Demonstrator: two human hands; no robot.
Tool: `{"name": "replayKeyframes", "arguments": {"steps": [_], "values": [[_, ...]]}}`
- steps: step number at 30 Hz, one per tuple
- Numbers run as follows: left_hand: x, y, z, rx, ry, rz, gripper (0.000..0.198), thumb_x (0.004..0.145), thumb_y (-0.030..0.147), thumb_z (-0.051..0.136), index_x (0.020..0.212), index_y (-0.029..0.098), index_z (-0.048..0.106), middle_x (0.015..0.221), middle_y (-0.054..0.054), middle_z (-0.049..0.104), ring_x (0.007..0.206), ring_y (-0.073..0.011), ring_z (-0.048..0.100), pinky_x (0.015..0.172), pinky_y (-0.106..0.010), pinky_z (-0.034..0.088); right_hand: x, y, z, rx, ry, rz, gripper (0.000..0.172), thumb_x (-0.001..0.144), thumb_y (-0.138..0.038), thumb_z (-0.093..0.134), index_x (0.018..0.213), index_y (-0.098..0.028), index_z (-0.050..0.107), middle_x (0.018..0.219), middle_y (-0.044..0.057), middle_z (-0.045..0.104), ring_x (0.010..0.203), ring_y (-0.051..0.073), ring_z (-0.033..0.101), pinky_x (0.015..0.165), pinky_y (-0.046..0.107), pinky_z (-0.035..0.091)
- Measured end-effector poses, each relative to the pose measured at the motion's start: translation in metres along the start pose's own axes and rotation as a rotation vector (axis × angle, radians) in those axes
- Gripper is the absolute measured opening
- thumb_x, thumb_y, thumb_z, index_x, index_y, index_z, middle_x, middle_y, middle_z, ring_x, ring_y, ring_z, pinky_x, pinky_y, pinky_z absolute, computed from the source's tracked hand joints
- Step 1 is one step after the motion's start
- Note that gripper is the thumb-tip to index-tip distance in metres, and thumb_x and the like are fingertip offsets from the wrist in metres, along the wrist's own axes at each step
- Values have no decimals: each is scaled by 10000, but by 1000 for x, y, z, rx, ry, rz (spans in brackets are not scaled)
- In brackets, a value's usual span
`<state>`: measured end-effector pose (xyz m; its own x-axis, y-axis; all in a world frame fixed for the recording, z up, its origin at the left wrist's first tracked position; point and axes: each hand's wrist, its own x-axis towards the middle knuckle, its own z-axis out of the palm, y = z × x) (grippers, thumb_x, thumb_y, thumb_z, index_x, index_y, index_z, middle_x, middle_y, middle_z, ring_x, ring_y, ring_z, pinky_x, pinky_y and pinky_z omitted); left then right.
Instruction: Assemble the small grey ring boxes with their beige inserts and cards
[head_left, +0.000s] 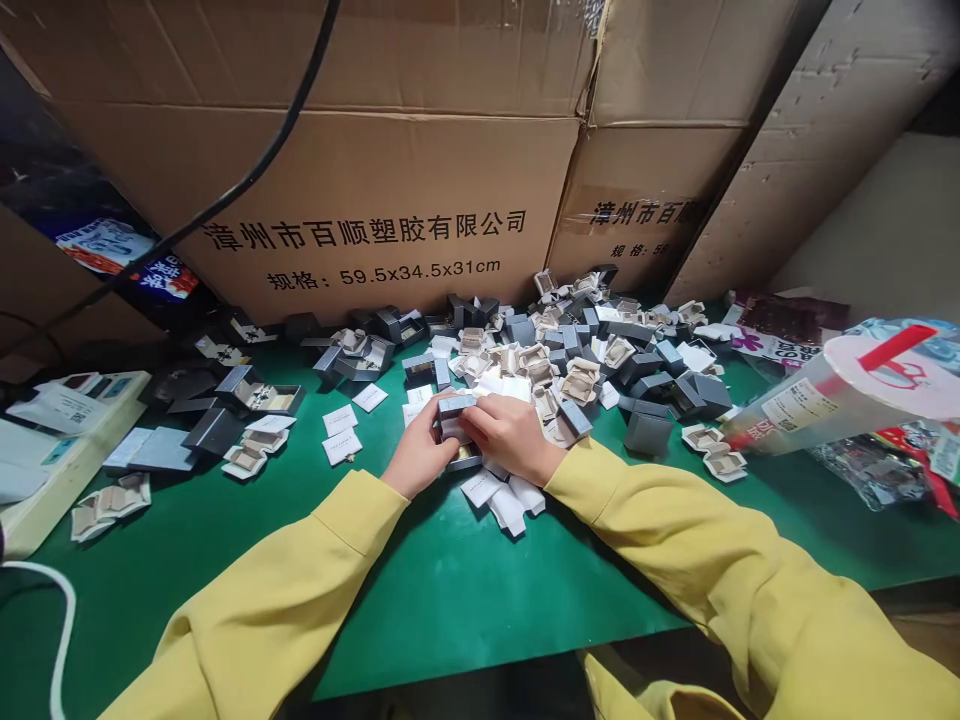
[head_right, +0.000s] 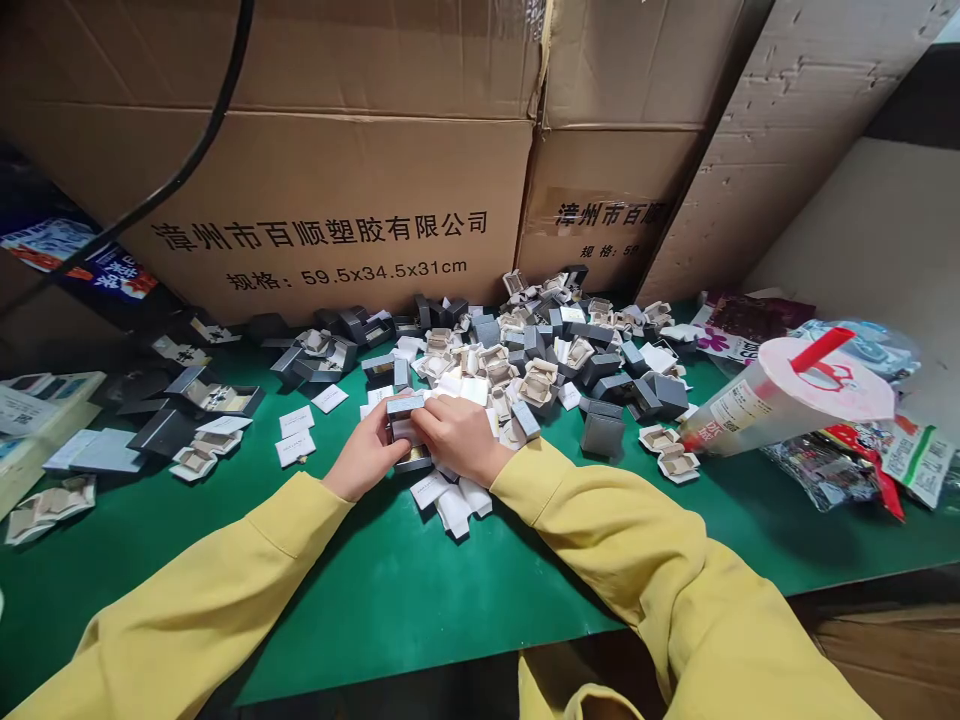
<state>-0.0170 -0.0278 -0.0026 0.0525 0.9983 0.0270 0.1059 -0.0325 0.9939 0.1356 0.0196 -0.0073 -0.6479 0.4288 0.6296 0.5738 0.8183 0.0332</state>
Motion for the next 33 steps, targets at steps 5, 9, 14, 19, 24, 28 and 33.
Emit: {"name": "replayKeyframes", "arguments": {"steps": [5, 9, 14, 19, 24, 28, 33], "values": [[1, 5, 1, -48, 24, -31, 549, 612, 95, 543, 1150, 165, 462, 1129, -79, 565, 1007, -216, 564, 834, -328, 482, 1, 2, -3, 80, -20, -150, 187, 882, -173, 404, 837, -186, 585, 675, 15, 522, 627, 127, 423, 580, 261, 272], [2, 5, 0, -102, 41, -29, 543, 605, 90, 552, 1137, 161, 466, 1145, -79, 564, 1049, -219, 551, 893, -337, 453, 1, 5, -4, 147, -42, -157, 206, 876, -178, 410, 901, -213, 612, 686, 12, 526, 640, 127, 438, 566, 251, 282], [3, 2, -1, -126, 47, -57, 496, 606, 89, 555, 1092, 159, 487, 1086, -74, 594, 1004, -222, 576, 847, -344, 478, -1, 6, -2, 170, -73, -120, 226, 862, -172, 432, 970, -234, 621, 714, 17, 536, 649, 133, 446, 565, 252, 289], [3, 1, -1, -143, 51, -82, 462, 608, 111, 575, 1060, 163, 495, 1029, -63, 613, 943, -217, 597, 793, -333, 498, -2, 4, -3, 174, -90, -124, 257, 852, -157, 430, 1017, -232, 611, 719, 26, 534, 654, 130, 450, 564, 250, 288], [2, 1, -3, -67, 59, -82, 454, 619, 115, 564, 1065, 162, 499, 989, -49, 608, 885, -191, 594, 742, -295, 496, -1, 3, -3, 151, -181, -37, 260, 816, -166, 461, 1030, -221, 596, 759, 30, 538, 662, 131, 442, 535, 244, 250], [3, 3, -2, -82, 82, -82, 447, 609, 112, 569, 1049, 159, 501, 992, -48, 608, 921, -195, 586, 788, -306, 487, -1, 3, -2, 149, -253, 27, 303, 797, -166, 476, 1071, -244, 579, 761, 24, 536, 641, 128, 442, 518, 245, 232], [3, 3, -2, -98, 100, -84, 444, 604, 115, 572, 1041, 160, 507, 992, -55, 613, 937, -206, 587, 808, -328, 484, -1, 3, -4, 151, -247, -8, 329, 781, -147, 470, 1086, -228, 564, 773, 30, 545, 663, 135, 457, 526, 254, 245]]}}
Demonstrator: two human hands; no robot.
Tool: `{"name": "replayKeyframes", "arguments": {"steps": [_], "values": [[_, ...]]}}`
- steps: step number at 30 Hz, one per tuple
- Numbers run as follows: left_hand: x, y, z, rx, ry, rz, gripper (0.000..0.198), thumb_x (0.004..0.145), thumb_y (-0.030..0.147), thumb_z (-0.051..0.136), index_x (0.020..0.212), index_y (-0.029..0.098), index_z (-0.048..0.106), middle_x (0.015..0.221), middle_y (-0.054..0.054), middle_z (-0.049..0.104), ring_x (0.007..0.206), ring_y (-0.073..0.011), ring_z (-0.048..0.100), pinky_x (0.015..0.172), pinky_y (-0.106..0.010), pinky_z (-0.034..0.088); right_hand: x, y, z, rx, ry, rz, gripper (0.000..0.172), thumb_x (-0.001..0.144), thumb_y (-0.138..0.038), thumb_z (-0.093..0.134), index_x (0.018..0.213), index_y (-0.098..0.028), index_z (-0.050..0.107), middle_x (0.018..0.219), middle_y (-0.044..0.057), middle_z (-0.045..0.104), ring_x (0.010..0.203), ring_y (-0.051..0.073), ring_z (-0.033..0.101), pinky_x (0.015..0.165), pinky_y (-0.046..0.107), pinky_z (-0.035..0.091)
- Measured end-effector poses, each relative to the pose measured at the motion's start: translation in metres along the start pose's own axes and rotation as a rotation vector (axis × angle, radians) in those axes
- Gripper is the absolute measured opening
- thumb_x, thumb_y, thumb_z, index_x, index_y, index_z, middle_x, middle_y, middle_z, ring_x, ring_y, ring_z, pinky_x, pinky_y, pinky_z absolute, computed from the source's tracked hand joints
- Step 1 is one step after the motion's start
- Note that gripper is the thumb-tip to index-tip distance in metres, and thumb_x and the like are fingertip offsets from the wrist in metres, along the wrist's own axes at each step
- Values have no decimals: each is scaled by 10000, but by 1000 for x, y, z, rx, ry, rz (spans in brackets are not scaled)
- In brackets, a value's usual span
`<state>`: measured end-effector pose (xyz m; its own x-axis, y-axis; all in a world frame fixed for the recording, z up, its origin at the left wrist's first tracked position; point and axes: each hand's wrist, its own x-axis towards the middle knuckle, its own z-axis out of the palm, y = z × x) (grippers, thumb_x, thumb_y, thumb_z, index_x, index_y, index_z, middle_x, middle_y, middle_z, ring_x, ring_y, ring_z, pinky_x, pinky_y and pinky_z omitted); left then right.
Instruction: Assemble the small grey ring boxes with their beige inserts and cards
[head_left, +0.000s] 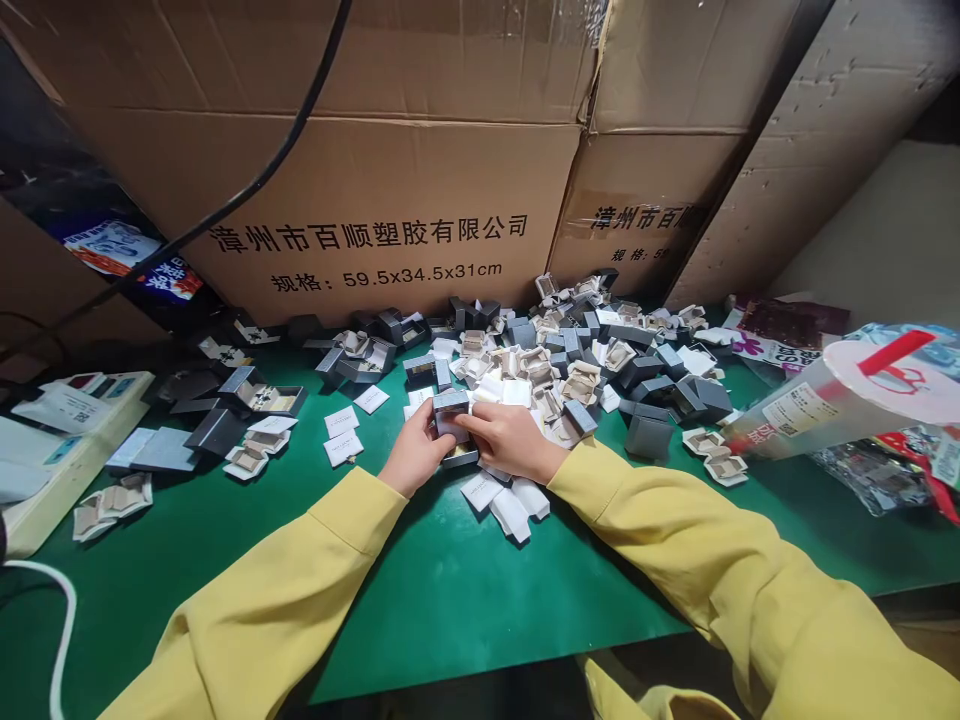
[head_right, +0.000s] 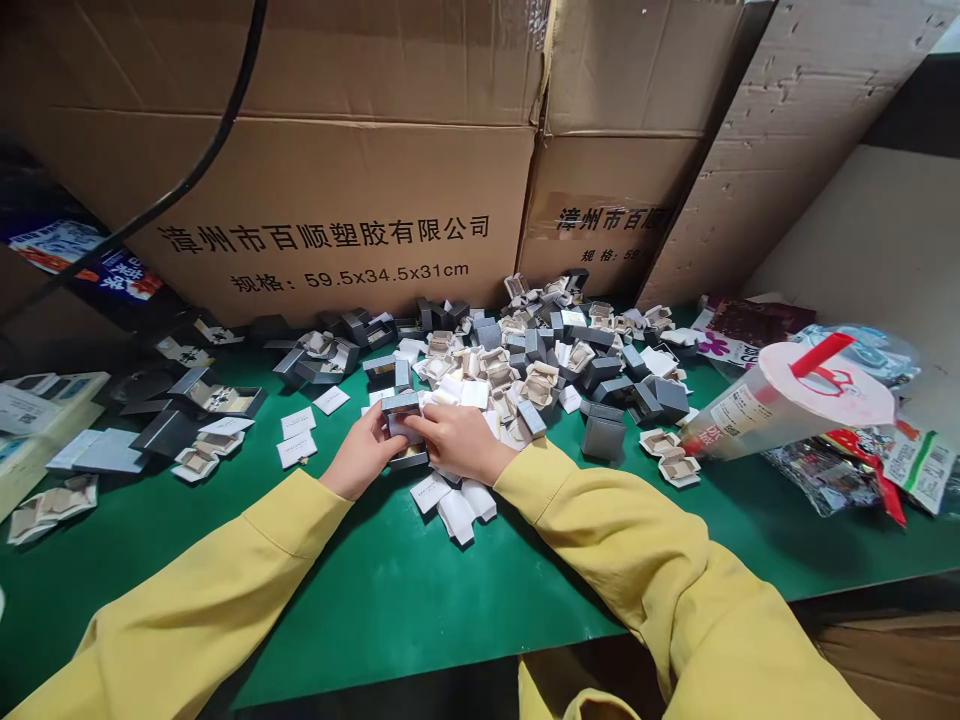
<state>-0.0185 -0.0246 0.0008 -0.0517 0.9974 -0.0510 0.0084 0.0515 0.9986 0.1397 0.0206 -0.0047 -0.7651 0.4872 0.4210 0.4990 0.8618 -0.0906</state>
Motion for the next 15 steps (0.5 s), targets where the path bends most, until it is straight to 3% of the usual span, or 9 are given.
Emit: {"name": "replayKeyframes", "arguments": {"steps": [7, 12, 15], "values": [[2, -5, -3, -23, 45, 25, 482, 594, 90, 564, 1062, 173, 491, 1014, -51, 615, 928, -194, 595, 818, -328, 478, 0, 0, 1, 9, -13, 10, 435, 773, -122, 469, 1190, -243, 504, 767, 24, 556, 668, 140, 469, 523, 261, 256], [3, -5, -4, -78, 149, 52, 452, 583, 70, 570, 1016, 172, 489, 1014, -50, 611, 941, -185, 590, 856, -333, 453, 3, 4, -5, -27, 114, 93, 290, 840, -179, 436, 1105, -188, 553, 898, 75, 600, 821, 195, 470, 680, 307, 321], [4, -5, -7, -96, 209, 63, 448, 580, 72, 577, 1008, 172, 492, 1012, -57, 615, 941, -192, 595, 869, -351, 444, 5, 8, -9, -89, 106, 184, 255, 855, -232, 445, 1071, -158, 557, 1052, 117, 590, 958, 252, 444, 769, 368, 307]]}}
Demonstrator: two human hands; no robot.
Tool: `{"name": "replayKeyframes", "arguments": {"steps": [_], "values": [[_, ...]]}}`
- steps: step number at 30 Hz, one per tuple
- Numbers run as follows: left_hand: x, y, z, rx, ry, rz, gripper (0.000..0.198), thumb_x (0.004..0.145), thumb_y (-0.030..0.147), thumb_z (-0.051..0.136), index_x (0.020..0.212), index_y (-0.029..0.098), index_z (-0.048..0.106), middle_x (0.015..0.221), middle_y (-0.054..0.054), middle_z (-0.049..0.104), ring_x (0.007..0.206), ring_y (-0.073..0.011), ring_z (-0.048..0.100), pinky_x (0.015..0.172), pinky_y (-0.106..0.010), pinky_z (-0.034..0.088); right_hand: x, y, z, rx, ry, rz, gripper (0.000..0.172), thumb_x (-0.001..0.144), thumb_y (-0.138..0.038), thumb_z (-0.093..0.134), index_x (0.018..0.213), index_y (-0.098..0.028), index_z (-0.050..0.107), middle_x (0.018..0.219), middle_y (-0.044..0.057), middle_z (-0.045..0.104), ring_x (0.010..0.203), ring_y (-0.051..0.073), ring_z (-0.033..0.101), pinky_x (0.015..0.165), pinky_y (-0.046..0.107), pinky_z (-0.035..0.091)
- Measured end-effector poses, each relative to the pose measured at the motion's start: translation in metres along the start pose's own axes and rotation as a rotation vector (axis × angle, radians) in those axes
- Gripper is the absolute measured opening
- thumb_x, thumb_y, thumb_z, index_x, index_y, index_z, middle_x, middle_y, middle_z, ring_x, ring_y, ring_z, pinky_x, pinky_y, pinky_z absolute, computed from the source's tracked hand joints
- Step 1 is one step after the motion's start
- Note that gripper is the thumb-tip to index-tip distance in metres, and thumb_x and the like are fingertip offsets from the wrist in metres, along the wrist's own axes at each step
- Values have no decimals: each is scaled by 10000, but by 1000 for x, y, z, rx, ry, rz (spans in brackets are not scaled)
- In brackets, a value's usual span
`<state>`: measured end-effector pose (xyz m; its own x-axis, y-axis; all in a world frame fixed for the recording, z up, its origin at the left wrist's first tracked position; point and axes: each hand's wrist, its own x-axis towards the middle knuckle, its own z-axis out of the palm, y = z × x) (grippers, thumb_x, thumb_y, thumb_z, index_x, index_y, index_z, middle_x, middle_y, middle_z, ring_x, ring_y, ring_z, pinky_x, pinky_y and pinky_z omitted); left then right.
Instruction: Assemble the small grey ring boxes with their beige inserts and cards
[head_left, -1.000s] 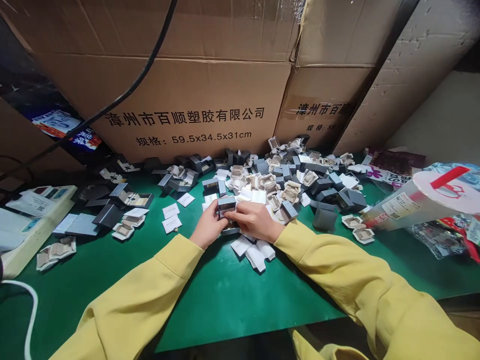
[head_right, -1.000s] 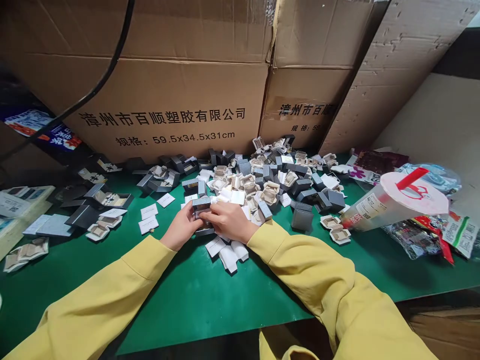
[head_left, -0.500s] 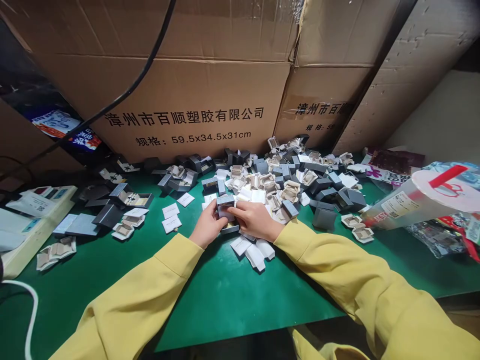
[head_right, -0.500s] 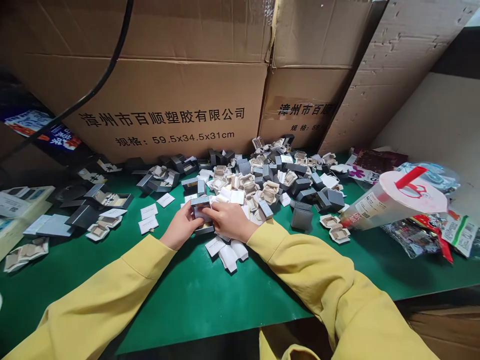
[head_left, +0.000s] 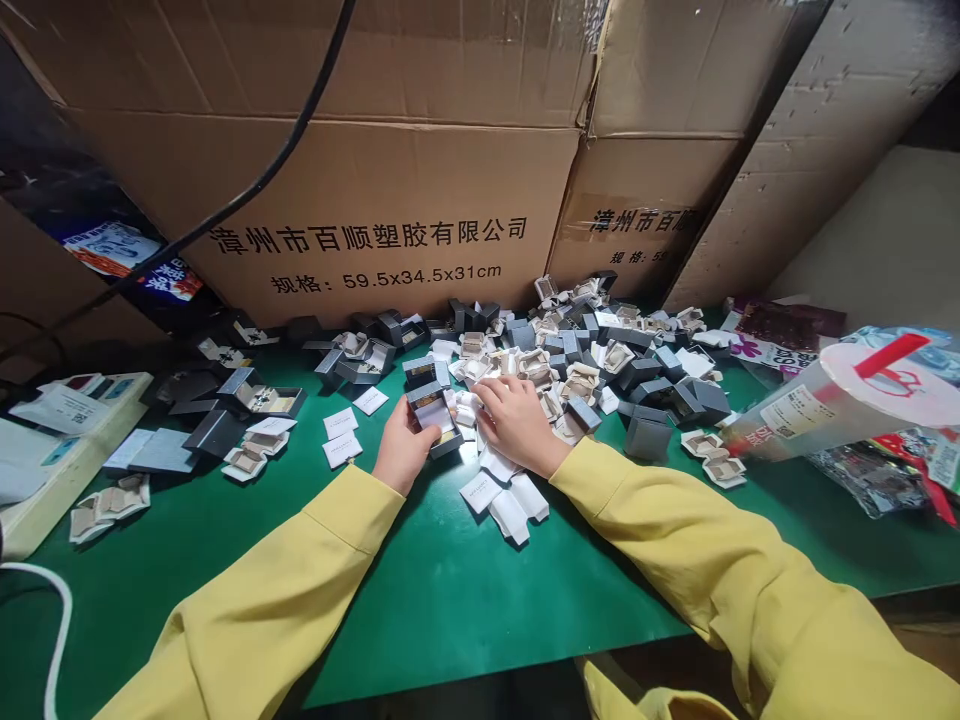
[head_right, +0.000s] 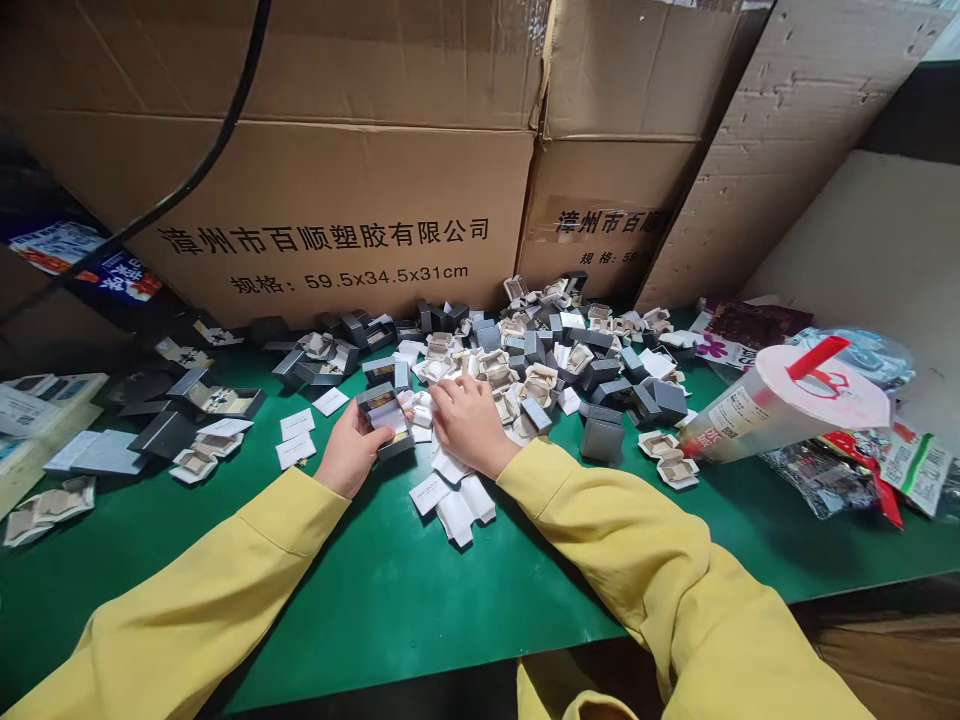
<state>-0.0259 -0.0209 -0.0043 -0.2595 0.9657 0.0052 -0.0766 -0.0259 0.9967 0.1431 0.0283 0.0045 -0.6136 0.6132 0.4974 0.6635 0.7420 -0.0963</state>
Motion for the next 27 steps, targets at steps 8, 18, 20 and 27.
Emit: {"name": "replayKeyframes", "arguments": {"steps": [8, 18, 20, 27], "values": [[2, -1, -3, 47, 28, 1, 460, 567, 93, 578, 1013, 171, 499, 1028, -62, 623, 934, -207, 597, 825, -347, 462, -1, 4, 3, -11, -105, -110, 287, 886, -285, 438, 1155, -218, 513, 1091, 95, 589, 977, 238, 445, 763, 363, 284], [1, -1, -2, 39, -7, -14, 465, 572, 82, 574, 1023, 169, 503, 1020, -57, 621, 925, -199, 598, 828, -342, 456, -2, 3, 7, -15, -88, -91, 223, 888, -311, 436, 1011, -184, 572, 971, 94, 614, 928, 216, 464, 745, 341, 283], [1, 1, -2, 14, 1, -23, 472, 575, 80, 578, 1032, 169, 501, 1045, -66, 620, 949, -206, 595, 844, -351, 453, -2, 3, 8, -13, -76, -85, 228, 898, -303, 414, 1001, -175, 572, 967, 96, 618, 922, 213, 470, 747, 342, 286], [2, -1, -3, -58, 64, -39, 482, 572, 102, 611, 1041, 161, 515, 1101, -86, 620, 1001, -229, 587, 869, -378, 457, -1, 4, 7, 65, -98, -64, 203, 903, -257, 416, 980, -171, 583, 976, 91, 617, 901, 190, 497, 742, 311, 324]]}}
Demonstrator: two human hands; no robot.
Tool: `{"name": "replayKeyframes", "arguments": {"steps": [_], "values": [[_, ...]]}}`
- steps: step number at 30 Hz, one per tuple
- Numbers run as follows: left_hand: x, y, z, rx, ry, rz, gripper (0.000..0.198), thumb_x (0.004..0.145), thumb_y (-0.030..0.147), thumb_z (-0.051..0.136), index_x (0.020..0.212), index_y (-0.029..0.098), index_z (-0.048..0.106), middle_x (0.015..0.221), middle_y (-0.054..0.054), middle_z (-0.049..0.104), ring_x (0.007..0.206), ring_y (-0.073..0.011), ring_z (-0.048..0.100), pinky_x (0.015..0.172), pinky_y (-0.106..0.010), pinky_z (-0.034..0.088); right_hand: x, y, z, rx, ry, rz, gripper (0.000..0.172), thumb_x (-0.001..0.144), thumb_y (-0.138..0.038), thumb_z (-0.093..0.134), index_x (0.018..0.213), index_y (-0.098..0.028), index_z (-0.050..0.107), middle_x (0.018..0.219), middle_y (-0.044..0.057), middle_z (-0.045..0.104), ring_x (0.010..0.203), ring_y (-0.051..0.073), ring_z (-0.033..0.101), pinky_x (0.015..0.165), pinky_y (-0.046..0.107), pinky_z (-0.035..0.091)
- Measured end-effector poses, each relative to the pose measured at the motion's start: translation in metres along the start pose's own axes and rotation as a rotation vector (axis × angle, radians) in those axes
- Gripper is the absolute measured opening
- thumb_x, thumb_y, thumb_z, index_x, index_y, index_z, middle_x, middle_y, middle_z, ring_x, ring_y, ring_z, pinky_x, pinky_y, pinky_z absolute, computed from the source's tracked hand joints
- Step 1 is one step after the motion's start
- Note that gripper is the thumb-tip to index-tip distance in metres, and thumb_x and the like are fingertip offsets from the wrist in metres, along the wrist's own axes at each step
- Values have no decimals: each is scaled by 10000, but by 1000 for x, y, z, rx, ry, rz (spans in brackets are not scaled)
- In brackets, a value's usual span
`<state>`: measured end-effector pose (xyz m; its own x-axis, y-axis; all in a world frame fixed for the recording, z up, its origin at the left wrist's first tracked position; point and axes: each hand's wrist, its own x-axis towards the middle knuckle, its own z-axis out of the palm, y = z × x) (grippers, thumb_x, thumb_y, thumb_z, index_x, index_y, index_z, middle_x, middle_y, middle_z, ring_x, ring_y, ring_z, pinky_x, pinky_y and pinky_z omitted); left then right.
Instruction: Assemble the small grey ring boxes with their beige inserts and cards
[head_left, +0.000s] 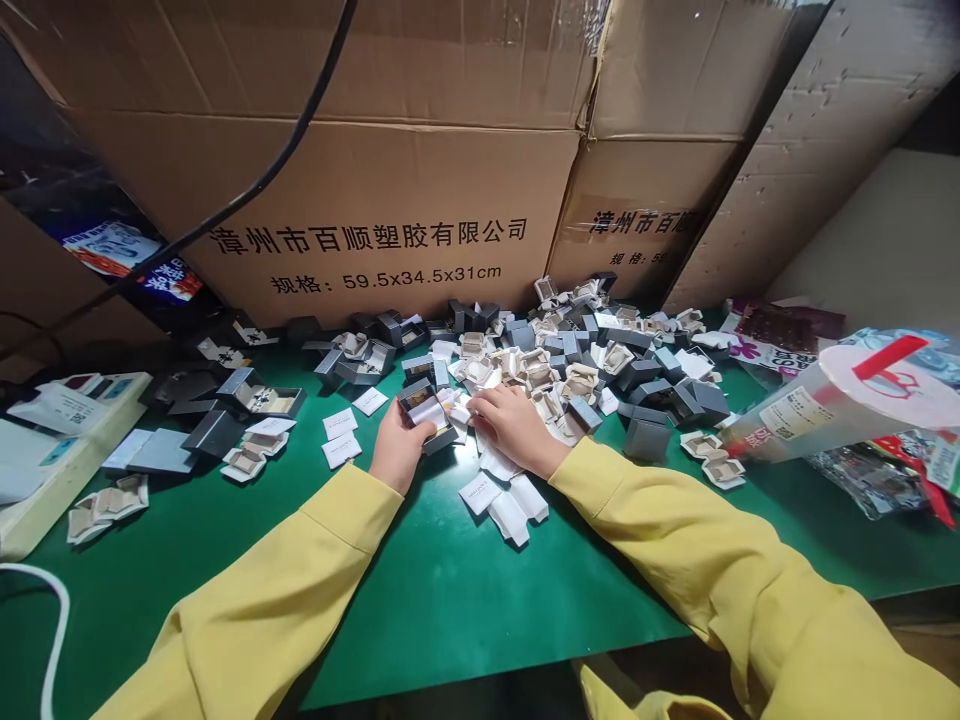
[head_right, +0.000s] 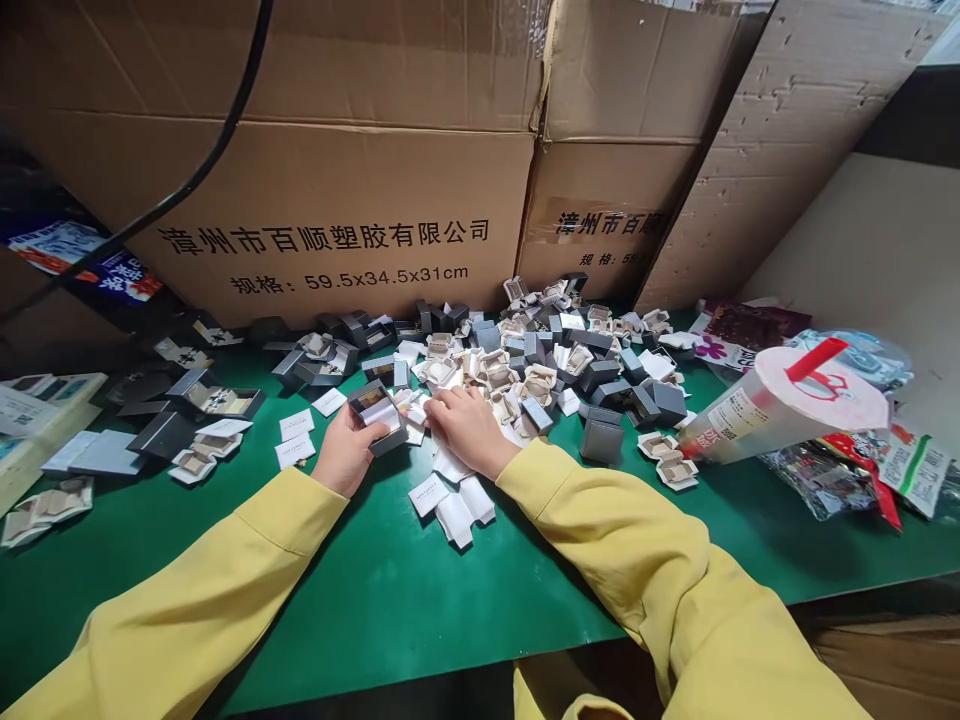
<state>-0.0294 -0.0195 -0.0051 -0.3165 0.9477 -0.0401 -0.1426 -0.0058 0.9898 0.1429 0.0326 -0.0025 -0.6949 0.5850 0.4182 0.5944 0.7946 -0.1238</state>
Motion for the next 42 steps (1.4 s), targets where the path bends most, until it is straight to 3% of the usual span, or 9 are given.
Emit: {"name": "replayKeyframes", "arguments": {"steps": [6, 13, 18, 21, 26, 31, 36, 42], "values": [[1, -3, -1, -21, 17, -4, 480, 563, 101, 615, 1031, 167, 531, 1061, -72, 635, 976, -228, 599, 874, -386, 458, 7, 2, -11, -52, -160, 60, 333, 854, -192, 473, 1186, -210, 499, 947, 63, 617, 873, 201, 495, 699, 294, 341], [-1, 2, 1, 5, 28, -25, 472, 554, 91, 614, 1013, 166, 536, 1023, -65, 646, 952, -225, 608, 874, -388, 458, 10, 4, -9, -119, -170, 97, 220, 892, -265, 418, 1051, -226, 565, 888, 49, 628, 848, 197, 485, 655, 290, 313], [-1, 3, 2, -22, -2, -36, 487, 559, 92, 612, 1033, 166, 529, 1079, -81, 634, 983, -233, 601, 871, -391, 459, 10, 0, -23, -245, -153, -44, 222, 896, -274, 408, 1037, -156, 532, 980, 106, 594, 917, 223, 480, 731, 325, 342], [-1, 3, 2, -26, -13, -31, 487, 561, 94, 610, 1035, 167, 526, 1093, -84, 629, 995, -240, 596, 865, -395, 462, 10, -3, -33, -272, -283, -135, 197, 876, -277, 445, 984, -140, 537, 984, 115, 576, 895, 216, 513, 706, 305, 374], [0, 2, 2, -14, -9, -24, 493, 554, 108, 625, 1032, 172, 527, 1065, -80, 639, 969, -237, 605, 825, -381, 485, 11, -6, -42, -276, -501, 46, 303, 840, -395, 494, 1021, -157, 545, 994, 119, 549, 810, 216, 571, 562, 253, 396], [1, 0, 0, 21, -3, -20, 517, 540, 139, 650, 1043, 161, 530, 1027, -86, 647, 898, -232, 624, 772, -377, 507, 14, -1, -48, -244, -607, 70, 327, 795, -403, 551, 1017, -164, 542, 985, 118, 541, 753, 212, 587, 550, 261, 417], [1, 0, -1, 19, -17, -34, 490, 553, 123, 630, 1029, 180, 528, 1051, -69, 638, 928, -226, 616, 785, -367, 502, 16, 5, -53, -175, -610, 61, 370, 731, -353, 598, 1020, -148, 494, 923, 99, 554, 684, 177, 567, 526, 242, 389], [1, 0, -1, 25, -22, -39, 478, 554, 116, 619, 1019, 181, 529, 1048, -71, 637, 945, -242, 608, 764, -366, 504, 19, 10, -54, -18, -415, 59, 167, 785, -265, 573, 907, -164, 521, 863, 56, 597, 713, 150, 543, 545, 224, 347]]}}
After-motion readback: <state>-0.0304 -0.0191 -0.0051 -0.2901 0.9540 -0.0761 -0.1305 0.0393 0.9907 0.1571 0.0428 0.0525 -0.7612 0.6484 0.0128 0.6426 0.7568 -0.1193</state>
